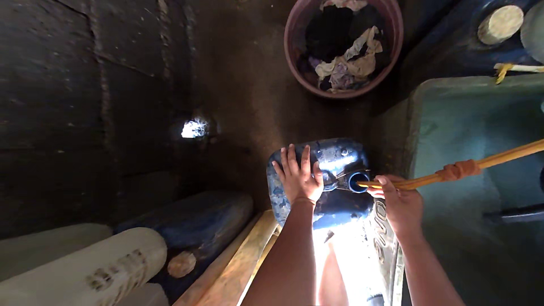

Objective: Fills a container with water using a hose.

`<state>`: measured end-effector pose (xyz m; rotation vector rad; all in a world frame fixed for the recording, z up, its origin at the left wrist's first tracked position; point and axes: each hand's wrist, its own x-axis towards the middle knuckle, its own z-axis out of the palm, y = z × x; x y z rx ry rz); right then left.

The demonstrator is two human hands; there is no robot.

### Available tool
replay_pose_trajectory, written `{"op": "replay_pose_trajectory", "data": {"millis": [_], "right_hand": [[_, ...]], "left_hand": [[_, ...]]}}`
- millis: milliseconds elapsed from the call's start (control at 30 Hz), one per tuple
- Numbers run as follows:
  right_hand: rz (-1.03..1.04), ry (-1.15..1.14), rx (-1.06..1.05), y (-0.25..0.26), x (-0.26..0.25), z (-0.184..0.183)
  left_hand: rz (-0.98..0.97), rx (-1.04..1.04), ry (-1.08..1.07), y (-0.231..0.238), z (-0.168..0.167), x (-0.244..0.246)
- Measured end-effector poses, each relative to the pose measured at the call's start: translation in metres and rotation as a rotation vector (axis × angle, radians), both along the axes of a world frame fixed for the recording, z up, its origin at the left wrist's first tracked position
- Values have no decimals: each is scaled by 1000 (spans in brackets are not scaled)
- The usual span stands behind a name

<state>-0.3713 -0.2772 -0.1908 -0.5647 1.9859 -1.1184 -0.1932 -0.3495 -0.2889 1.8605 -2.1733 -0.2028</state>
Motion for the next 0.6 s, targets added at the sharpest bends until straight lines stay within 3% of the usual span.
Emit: {"op": "replay_pose_trajectory", "data": {"millis": [600], "right_hand": [[-16,16,-19,-1,0,-1]], "left_hand": [[1,21,-12,0,3,-2]]}}
